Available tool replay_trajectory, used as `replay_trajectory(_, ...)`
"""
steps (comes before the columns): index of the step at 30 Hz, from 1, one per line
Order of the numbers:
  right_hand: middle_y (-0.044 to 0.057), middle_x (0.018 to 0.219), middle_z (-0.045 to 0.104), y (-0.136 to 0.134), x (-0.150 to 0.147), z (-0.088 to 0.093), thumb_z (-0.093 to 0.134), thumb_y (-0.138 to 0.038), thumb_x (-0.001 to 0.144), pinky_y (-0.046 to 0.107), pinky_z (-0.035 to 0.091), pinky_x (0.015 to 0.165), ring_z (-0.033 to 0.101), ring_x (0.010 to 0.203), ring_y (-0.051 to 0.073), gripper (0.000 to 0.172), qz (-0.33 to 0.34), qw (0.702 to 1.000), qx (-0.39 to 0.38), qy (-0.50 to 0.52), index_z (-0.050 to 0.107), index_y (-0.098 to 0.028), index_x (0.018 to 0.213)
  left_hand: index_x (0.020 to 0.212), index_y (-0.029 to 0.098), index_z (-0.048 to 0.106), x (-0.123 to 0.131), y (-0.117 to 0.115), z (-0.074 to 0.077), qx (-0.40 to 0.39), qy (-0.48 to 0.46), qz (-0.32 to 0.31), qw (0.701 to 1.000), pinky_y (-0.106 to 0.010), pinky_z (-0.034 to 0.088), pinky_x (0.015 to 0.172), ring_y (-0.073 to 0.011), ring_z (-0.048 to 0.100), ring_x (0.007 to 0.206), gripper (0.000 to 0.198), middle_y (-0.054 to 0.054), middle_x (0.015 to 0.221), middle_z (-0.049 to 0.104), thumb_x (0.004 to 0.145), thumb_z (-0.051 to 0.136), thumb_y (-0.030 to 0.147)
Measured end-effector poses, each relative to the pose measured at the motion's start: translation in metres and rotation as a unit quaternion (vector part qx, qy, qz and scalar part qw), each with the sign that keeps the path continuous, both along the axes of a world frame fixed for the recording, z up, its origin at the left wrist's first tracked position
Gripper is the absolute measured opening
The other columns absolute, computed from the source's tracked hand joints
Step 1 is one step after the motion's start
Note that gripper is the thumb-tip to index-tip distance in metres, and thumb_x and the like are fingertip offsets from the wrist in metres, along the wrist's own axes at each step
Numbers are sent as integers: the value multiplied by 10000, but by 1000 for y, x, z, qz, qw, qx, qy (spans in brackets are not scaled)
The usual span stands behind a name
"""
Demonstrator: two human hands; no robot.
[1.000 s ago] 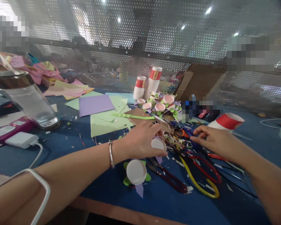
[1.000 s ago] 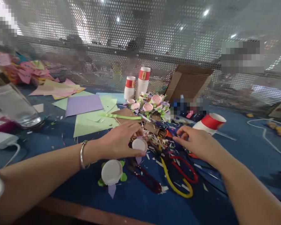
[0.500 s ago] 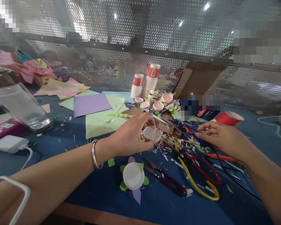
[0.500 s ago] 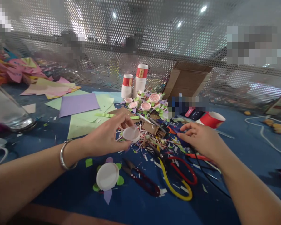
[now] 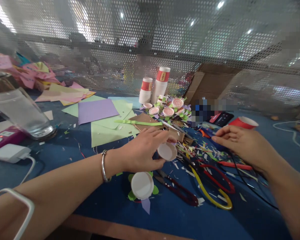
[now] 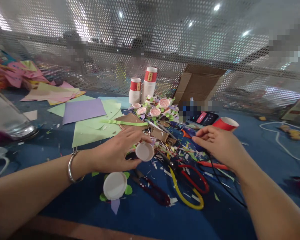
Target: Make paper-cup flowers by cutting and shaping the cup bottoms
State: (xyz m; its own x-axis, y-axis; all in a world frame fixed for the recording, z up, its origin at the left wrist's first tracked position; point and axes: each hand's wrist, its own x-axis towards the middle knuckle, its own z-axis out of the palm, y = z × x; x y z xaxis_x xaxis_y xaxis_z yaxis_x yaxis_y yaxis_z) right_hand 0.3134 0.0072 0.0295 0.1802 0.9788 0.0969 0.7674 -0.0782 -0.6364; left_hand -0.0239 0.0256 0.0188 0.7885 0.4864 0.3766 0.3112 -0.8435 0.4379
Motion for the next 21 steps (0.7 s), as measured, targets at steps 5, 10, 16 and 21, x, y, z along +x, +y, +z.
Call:
replay_trajectory(5, 58, 725, 698, 1, -3, -11, 748, -624, 676, 394, 525, 698, 666, 694, 222, 460, 38, 999, -23, -22, 610, -215, 835, 1318, 205, 548, 0, 2, -7, 1, 58, -17, 998, -496, 424, 1045, -315, 561, 1222, 466, -103, 1279, 663, 855, 598, 180)
replay_trajectory(10, 72, 761, 713, 0, -3, -11, 682, -618, 734, 366, 524, 636, 682, 691, 228, 431, 56, 995, -70, -45, 625, -213, 870, 1370, 231, 531, -3, 7, -6, -23, 60, -29, 997, -496, 440, 1054, -307, 574, 1255, 487, -105, 1332, 651, 893, 627, 207)
replay_trajectory(16, 71, 699, 720, -15, 14, 10, 661, -593, 698, 405, 495, 612, 667, 609, 258, 385, 35, 987, -97, -121, 692, -232, 829, 1201, 192, 638, -4, 10, -3, -51, -42, 17, 998, -386, 528, 907, -237, 676, 1042, 303, -92, 1135, 725, 901, 612, 220)
replay_trajectory(21, 72, 715, 747, -38, 34, 8, 593, -569, 758, 464, 533, 656, 708, 655, 311, 332, 96, 957, -160, -224, 735, -279, 834, 1051, 213, 686, -6, 9, 2, -93, -131, 55, 985, -302, 557, 818, -170, 713, 907, 172, -49, 1003, 761, 912, 589, 186)
